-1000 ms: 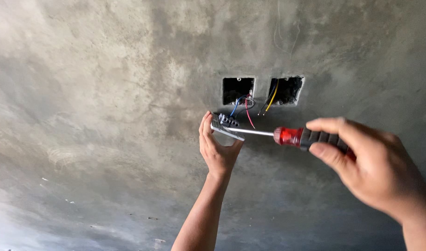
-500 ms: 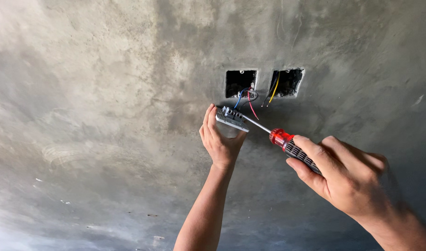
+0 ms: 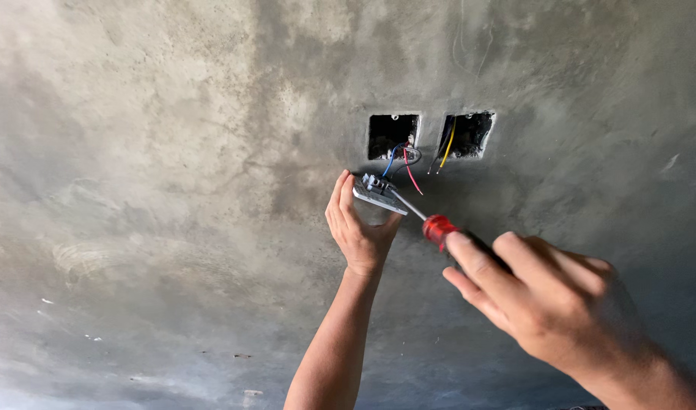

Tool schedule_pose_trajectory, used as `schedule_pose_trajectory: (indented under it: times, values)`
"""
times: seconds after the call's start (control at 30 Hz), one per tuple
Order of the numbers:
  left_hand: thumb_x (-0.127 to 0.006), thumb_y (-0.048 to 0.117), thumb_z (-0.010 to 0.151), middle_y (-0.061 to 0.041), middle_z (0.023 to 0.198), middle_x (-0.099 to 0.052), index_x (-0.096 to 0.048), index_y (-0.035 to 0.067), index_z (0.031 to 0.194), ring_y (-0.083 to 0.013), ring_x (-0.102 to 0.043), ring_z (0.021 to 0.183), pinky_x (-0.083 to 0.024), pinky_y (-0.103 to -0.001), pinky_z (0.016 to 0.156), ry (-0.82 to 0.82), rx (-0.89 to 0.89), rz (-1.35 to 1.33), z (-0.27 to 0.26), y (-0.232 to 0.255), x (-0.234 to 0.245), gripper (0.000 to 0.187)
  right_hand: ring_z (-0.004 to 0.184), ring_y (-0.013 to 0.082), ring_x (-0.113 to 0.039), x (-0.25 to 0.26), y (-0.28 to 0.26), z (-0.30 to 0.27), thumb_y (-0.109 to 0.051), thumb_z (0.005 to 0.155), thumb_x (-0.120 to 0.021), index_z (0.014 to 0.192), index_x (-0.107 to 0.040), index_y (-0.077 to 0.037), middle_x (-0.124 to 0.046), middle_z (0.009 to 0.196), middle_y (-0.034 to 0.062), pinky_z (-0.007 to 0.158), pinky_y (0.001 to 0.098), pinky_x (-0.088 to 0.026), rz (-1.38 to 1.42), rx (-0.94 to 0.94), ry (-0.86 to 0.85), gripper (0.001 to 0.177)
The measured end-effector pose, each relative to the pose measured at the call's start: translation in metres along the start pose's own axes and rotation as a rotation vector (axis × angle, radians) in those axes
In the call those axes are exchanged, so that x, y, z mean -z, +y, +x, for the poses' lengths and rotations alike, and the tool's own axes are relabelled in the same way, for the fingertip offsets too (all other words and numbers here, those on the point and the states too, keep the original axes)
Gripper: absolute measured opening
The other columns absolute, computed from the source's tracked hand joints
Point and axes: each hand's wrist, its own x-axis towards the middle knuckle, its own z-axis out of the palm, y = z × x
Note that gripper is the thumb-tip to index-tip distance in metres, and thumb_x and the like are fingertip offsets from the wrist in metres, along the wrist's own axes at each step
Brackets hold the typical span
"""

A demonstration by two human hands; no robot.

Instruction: The person prepares a white electrical outlet by attaching a black wire using a screwdriver. They then move to a wall with two square cutouts containing exposed wires and connect the outlet to the wall wiring, securing the connections with the screwdriver.

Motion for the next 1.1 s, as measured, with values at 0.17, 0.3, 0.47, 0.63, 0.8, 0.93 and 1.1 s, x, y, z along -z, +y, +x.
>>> schedule_pose_trajectory:
  times: [0.17, 0.3, 0.47, 0.63, 0.8, 0.93, 1.1]
  values:
    - [-0.096, 0.024, 0.065, -0.014, 0.147, -0.056, -0.045, 0.005, 0.145, -0.0305, -0.058, 0.134, -0.043, -0.045, 0.111, 0.001, -0.010, 0.005, -0.001, -0.003, -0.001, 0.097, 0.052, 0.0096, -0.059, 0.002, -0.009, 0.007, -0.039, 0.081, -0.079, 0.126, -0.073, -0.012, -0.057, 0.073, 0.0015, 0.047, 0.0256, -0.053, -0.050, -0.073, -0.126, 0.053]
    - [-0.096, 0.025, 0.064, -0.013, 0.147, -0.057, -0.045, 0.006, 0.145, -0.0281, -0.059, 0.133, -0.043, -0.043, 0.107, 0.019, -0.021, 0.006, -0.001, -0.004, -0.002, 0.097, 0.056, 0.0124, -0.060, -0.007, -0.013, 0.003, -0.057, 0.088, -0.069, 0.129, -0.071, -0.011, -0.055, 0.074, -0.0015, 0.049, 0.0277, -0.052, -0.171, -0.119, -0.223, 0.062]
    - [-0.097, 0.027, 0.066, -0.011, 0.147, -0.058, -0.045, 0.008, 0.145, -0.0253, -0.060, 0.132, -0.042, -0.041, 0.105, 0.035, -0.019, 0.021, -0.002, -0.005, -0.004, 0.097, 0.061, 0.0073, -0.059, -0.004, -0.012, 0.003, -0.021, 0.097, -0.070, 0.125, -0.071, -0.013, -0.050, 0.078, -0.0028, 0.050, 0.0225, -0.053, -0.132, 0.020, -0.239, 0.029]
    - [-0.096, 0.027, 0.064, -0.012, 0.146, -0.058, -0.045, 0.008, 0.144, -0.0233, -0.061, 0.127, -0.040, -0.041, 0.103, 0.026, -0.013, 0.037, -0.002, -0.005, -0.003, 0.097, 0.063, 0.0086, -0.059, -0.003, -0.019, 0.005, -0.032, 0.092, -0.063, 0.137, -0.070, -0.014, -0.052, 0.082, 0.0003, 0.051, 0.0228, -0.055, -0.137, -0.048, -0.287, 0.048]
    - [-0.097, 0.029, 0.064, -0.011, 0.147, -0.059, -0.045, 0.009, 0.144, -0.0225, -0.062, 0.122, -0.040, -0.041, 0.101, 0.028, -0.013, 0.027, 0.000, -0.004, -0.003, 0.098, 0.068, 0.0118, -0.063, -0.005, -0.021, 0.010, -0.028, 0.093, -0.064, 0.128, -0.070, -0.013, -0.056, 0.088, 0.0022, 0.055, 0.0232, -0.058, -0.181, 0.040, -0.220, 0.038]
    - [-0.097, 0.032, 0.065, -0.011, 0.146, -0.058, -0.044, 0.009, 0.144, -0.0242, -0.061, 0.126, -0.039, -0.042, 0.100, 0.026, -0.010, 0.037, -0.001, -0.004, -0.004, 0.098, 0.071, 0.0147, -0.065, -0.006, -0.018, 0.014, -0.019, 0.092, -0.065, 0.119, -0.072, -0.015, -0.060, 0.093, 0.0034, 0.057, 0.0230, -0.059, -0.161, 0.096, -0.204, 0.028]
    - [-0.096, 0.030, 0.065, -0.010, 0.146, -0.059, -0.044, 0.009, 0.144, -0.0237, -0.061, 0.129, -0.039, -0.042, 0.102, 0.026, -0.010, 0.052, -0.001, -0.003, -0.002, 0.097, 0.072, 0.0139, -0.064, 0.002, -0.015, 0.012, -0.053, 0.095, -0.061, 0.143, -0.068, -0.010, -0.061, 0.102, 0.0064, 0.058, 0.0276, -0.059, -0.283, -0.139, -0.341, 0.064]
